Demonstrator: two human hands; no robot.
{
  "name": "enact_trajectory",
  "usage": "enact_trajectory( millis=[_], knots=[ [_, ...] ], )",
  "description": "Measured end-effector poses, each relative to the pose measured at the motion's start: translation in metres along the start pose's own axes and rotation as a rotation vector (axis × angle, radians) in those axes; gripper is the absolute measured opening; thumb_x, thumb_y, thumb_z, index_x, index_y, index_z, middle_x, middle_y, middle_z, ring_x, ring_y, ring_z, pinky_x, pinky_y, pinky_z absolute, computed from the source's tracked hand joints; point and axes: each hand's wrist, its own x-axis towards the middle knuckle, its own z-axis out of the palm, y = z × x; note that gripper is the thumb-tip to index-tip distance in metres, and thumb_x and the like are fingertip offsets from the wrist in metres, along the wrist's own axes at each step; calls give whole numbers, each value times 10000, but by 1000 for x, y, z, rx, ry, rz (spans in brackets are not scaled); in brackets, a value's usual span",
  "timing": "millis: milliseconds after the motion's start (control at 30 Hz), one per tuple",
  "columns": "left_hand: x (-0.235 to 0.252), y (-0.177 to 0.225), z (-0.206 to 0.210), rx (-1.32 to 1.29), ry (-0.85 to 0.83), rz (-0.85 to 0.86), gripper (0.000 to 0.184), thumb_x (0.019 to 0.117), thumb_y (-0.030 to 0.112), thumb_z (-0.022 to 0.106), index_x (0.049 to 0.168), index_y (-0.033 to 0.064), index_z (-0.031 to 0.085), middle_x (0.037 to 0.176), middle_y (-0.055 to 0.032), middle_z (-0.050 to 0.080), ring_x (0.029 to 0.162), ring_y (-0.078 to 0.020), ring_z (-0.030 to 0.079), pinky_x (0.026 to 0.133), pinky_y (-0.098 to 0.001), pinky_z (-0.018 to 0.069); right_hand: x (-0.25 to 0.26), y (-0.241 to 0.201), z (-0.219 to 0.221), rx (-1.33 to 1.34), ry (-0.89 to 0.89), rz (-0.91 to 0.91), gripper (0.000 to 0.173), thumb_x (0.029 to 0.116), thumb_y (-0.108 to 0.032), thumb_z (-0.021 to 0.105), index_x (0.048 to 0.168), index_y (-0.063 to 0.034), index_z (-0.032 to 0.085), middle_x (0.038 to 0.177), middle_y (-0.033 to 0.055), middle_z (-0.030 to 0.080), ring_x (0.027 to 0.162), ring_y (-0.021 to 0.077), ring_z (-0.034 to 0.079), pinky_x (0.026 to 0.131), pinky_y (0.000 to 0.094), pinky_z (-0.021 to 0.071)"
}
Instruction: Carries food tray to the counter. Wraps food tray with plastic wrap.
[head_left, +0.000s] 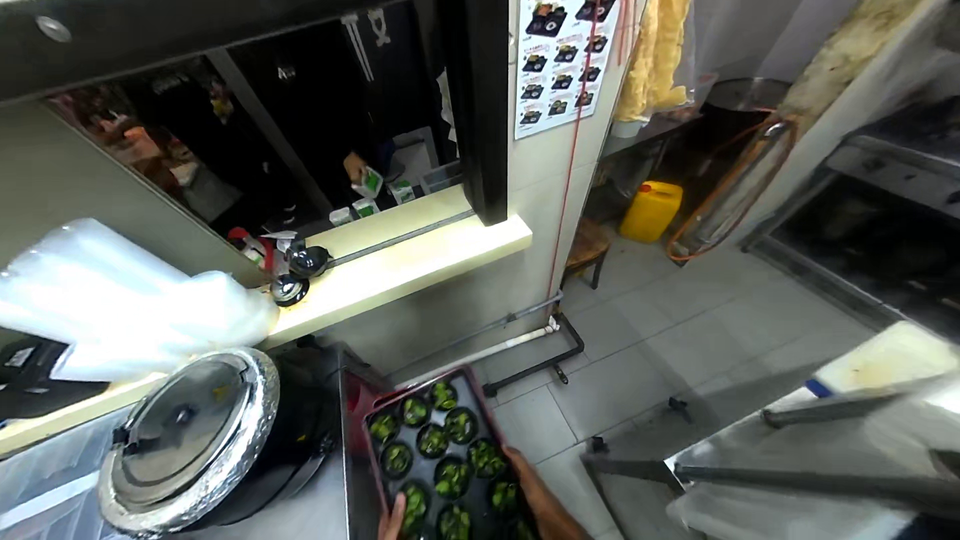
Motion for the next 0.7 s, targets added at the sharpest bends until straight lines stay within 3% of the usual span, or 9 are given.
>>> enact_trajectory(
  millis=[67, 133, 233, 333, 433, 700],
  knots=[
    [37, 21, 47, 114, -56, -59, 733, 1023, 415, 516, 1576, -1, 274, 1490, -197, 490, 1292, -179, 543, 1091, -379, 464, 11, -25, -27, 82, 100, -60, 564, 1109, -482, 305, 1493, -121, 507, 1391, 85, 639, 1258, 174, 621, 1057, 429, 533],
    [78, 38, 98, 179, -148, -75, 806, 987, 459, 581, 1599, 34, 273, 1583, -182, 408, 1413, -209, 459, 1163, -404, 406, 27, -53, -55, 147, 210, -107, 557, 1107, -474, 301, 1462, -113, 533, 1340, 87, 669, 1213, 182, 649, 1022, 433, 556],
    [132, 64, 179, 255, -326, -100, 853, 954, 482, 641, 1611, 79, 274, 1631, -138, 355, 1476, -198, 384, 1205, -403, 356, 41, -93, -97, 231, 372, -189, 554, 1105, -468, 297, 1458, -120, 544, 1317, 79, 685, 1197, 178, 660, 1013, 431, 565],
    [187, 88, 263, 318, -542, -98, 890, 926, 524, 668, 1597, 75, 292, 1591, -131, 416, 1431, -184, 449, 1173, -390, 412, 53, -144, -130, 345, 525, -285, 523, 1113, -437, 288, 1434, -119, 553, 1236, 75, 717, 1123, 169, 694, 949, 402, 600],
    [223, 113, 356, 345, -728, -113, 873, 927, 476, 686, 1594, 74, 293, 1568, -125, 448, 1401, -176, 485, 1151, -381, 441, 55, -192, -169, 454, 661, -320, 530, 1107, -465, 311, 1430, -128, 563, 1235, 85, 720, 1122, 189, 699, 944, 414, 602],
    [269, 127, 577, 477, -1042, -172, 830, 929, 470, 685, 1573, 76, 340, 1531, -118, 492, 1361, -174, 520, 1122, -365, 465, 58, -279, -271, 668, 934, -370, 560, 1100, -522, 306, 1423, -151, 573, 1275, 78, 703, 1163, 197, 680, 964, 429, 588]
  ],
)
